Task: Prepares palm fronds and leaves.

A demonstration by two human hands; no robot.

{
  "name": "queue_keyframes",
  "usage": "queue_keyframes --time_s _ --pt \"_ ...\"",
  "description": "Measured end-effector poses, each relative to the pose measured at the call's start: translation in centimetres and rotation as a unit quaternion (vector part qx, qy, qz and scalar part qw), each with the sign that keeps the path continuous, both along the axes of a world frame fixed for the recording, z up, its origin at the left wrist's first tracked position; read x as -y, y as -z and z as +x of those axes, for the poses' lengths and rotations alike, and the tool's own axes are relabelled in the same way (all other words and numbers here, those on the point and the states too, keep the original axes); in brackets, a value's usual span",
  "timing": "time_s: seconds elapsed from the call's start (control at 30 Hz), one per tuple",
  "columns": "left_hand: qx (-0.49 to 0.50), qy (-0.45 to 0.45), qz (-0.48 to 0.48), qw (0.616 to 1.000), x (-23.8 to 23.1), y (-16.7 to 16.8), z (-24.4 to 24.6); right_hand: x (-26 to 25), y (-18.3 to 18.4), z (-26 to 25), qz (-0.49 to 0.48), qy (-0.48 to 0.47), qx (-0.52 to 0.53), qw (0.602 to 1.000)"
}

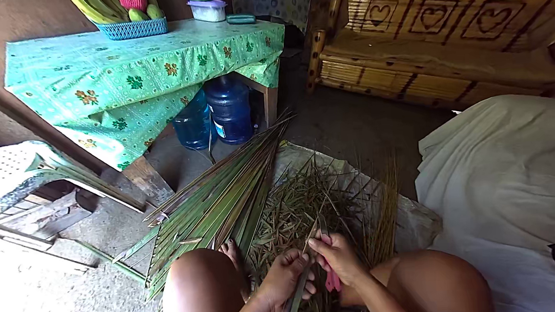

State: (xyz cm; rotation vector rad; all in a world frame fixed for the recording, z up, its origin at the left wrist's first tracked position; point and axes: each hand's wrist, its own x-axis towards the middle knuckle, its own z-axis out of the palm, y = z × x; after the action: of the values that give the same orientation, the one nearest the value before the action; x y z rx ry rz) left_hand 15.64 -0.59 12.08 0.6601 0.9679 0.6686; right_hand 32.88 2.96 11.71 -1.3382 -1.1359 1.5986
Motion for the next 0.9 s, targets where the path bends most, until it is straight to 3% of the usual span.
queue_keyframes --time_s 0.13,0.27,0.43,0.53,0.67,0.83,0.9 --pt "-0.085 0.009 0.063 0.994 1.8 1.0 -1.6 -1.3 0.1 0.9 0.012 -0.003 0.071 0.997" --pt "-0.113 -0.029 0.029 0.993 1.9 0.5 -1.2 -0.6 0.3 2.5 0.041 -0.101 0.138 0.985" --pt "-0.181 -0.018 0.094 0.979 1.2 1.6 -1.1 2.2 1.8 1.1 0.186 -0.224 0.279 0.915" --pt "-0.177 -0.014 0.1 0.979 1.2 1.9 -1.2 1.7 2.8 0.9 0.299 -0.191 0.343 0.87" --pt "-0.155 -0.013 0.101 0.983 1.4 1.7 -1.5 -0.9 3.2 2.2 0.306 -0.154 0.412 0.844" --pt "-0.14 -0.017 0.093 0.986 1.9 1.8 -1.5 -3.6 2.9 4.1 0.214 -0.062 0.419 0.88" --pt "-0.143 -0.022 0.089 0.985 1.6 1.9 -1.5 -2.9 2.3 3.8 0.213 -0.087 0.379 0.896"
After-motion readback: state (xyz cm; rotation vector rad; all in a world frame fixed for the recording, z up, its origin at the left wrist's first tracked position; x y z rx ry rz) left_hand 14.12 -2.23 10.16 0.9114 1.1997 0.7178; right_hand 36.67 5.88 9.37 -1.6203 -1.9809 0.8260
